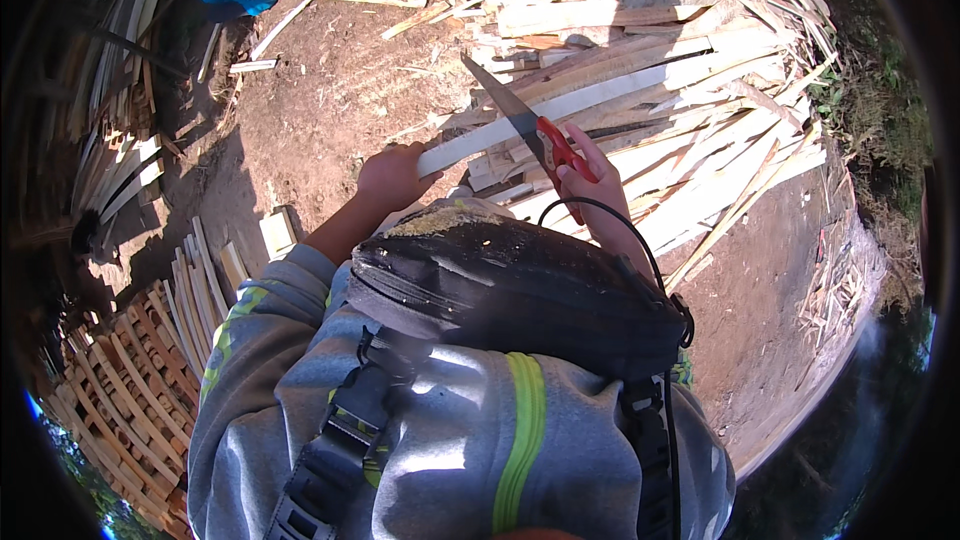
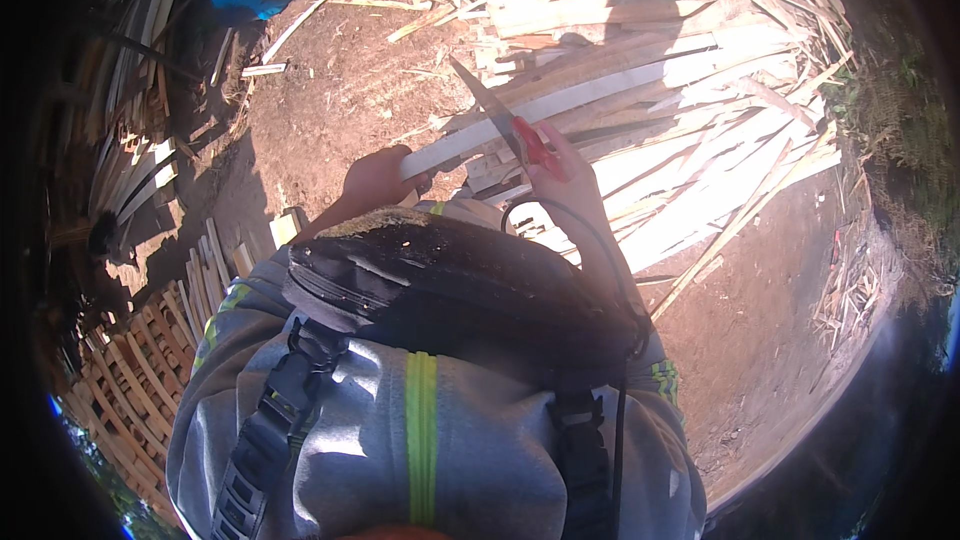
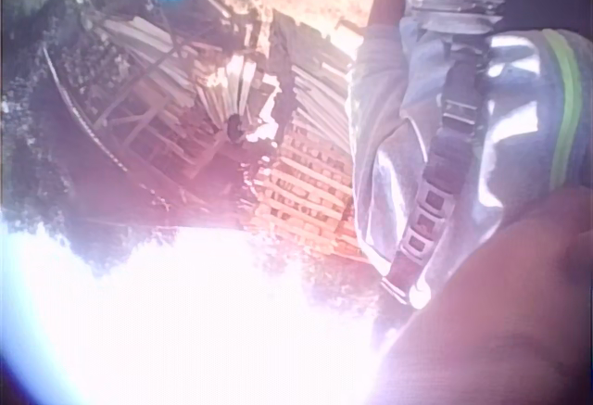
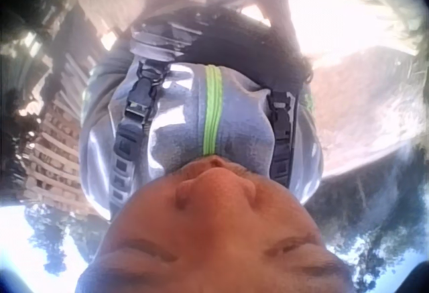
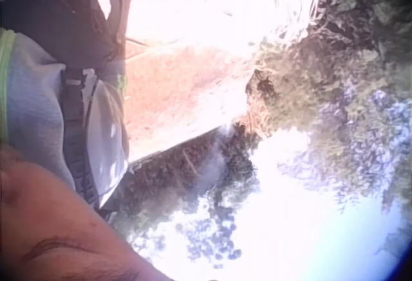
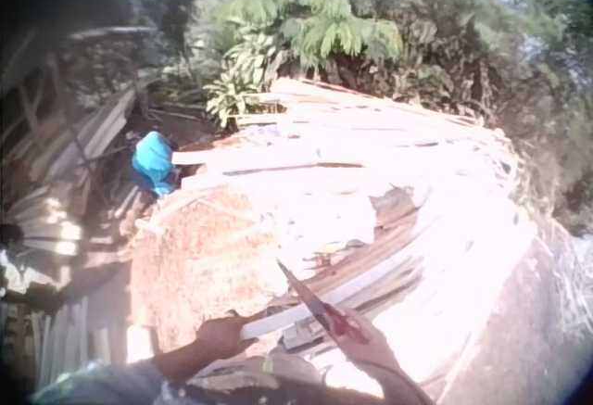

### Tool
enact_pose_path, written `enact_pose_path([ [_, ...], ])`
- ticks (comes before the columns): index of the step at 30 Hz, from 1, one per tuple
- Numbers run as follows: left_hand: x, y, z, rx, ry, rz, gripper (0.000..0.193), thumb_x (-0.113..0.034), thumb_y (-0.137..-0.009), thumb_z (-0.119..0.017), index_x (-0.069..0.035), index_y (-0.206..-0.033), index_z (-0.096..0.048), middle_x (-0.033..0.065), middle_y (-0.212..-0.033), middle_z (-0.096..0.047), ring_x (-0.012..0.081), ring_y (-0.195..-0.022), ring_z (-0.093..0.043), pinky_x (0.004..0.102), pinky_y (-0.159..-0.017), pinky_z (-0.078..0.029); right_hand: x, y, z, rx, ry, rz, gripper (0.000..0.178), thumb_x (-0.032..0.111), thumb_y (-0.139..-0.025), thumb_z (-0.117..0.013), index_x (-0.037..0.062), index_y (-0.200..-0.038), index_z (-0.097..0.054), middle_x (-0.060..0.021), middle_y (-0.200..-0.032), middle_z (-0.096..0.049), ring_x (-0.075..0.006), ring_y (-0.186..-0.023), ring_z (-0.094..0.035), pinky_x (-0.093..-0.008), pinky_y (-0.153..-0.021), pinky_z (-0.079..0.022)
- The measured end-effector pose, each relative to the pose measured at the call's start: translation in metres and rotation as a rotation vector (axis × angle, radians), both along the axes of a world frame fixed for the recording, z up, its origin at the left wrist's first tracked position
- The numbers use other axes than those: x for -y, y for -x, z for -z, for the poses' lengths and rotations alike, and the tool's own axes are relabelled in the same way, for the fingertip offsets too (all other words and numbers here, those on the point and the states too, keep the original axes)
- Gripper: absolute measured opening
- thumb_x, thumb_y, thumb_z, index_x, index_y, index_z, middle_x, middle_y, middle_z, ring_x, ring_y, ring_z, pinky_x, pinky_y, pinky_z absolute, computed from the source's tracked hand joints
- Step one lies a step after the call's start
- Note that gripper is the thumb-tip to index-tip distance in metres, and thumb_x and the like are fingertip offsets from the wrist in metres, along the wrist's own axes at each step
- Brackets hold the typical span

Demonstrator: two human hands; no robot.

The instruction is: The person selects a piece of wood from a pile and uses a hand saw to cut through it while holding the wood steady by hand.

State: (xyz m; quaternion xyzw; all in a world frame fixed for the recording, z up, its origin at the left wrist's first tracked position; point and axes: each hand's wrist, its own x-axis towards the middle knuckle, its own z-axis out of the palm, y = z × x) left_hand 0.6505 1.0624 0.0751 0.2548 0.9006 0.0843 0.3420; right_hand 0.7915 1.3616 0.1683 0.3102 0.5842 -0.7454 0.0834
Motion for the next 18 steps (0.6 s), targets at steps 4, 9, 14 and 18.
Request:
enact_pose_path([
  [4,0.003,-0.003,0.006,-0.003,-0.010,-0.018,0.056,-0.059,-0.095,-0.071,-0.014,-0.130,-0.068,0.0140,-0.105,-0.076,0.0349,-0.099,-0.076,0.0515,-0.085,-0.062,-0.016,0.001,-0.028,0.045,-0.033,-0.060,0.058,-0.009,-0.096,-0.056,-0.0093,-0.154,-0.048,-0.0160,-0.151,-0.063,-0.0197,-0.138,-0.058,-0.0303,-0.115,-0.045],
  [9,-0.001,-0.005,-0.001,-0.009,0.005,-0.037,0.050,-0.056,-0.097,-0.071,-0.015,-0.126,-0.067,0.0132,-0.106,-0.076,0.0347,-0.100,-0.076,0.0514,-0.084,-0.062,-0.013,0.014,-0.039,0.094,-0.011,-0.010,0.056,-0.011,-0.096,-0.052,-0.0089,-0.152,-0.050,-0.0168,-0.147,-0.066,-0.0162,-0.132,-0.061,-0.0271,-0.109,-0.049],
  [14,-0.001,-0.009,-0.006,-0.025,0.016,-0.044,0.056,-0.055,-0.097,-0.071,-0.020,-0.141,-0.063,0.0139,-0.110,-0.074,0.0338,-0.104,-0.075,0.0490,-0.092,-0.059,-0.011,0.032,-0.047,0.068,-0.024,0.000,0.055,-0.013,-0.097,-0.049,-0.0043,-0.151,-0.054,-0.0166,-0.146,-0.066,-0.0136,-0.126,-0.063,-0.0264,-0.100,-0.053],
  [18,-0.003,0.000,-0.012,0.119,0.038,-0.088,0.061,-0.057,-0.093,-0.074,-0.024,-0.144,-0.064,0.0129,-0.112,-0.075,0.0315,-0.110,-0.074,0.0474,-0.096,-0.058,-0.010,0.033,-0.033,-0.018,0.030,0.050,0.055,-0.012,-0.098,-0.050,-0.0021,-0.152,-0.054,-0.0179,-0.143,-0.066,-0.0144,-0.122,-0.064,-0.0273,-0.094,-0.055],
])
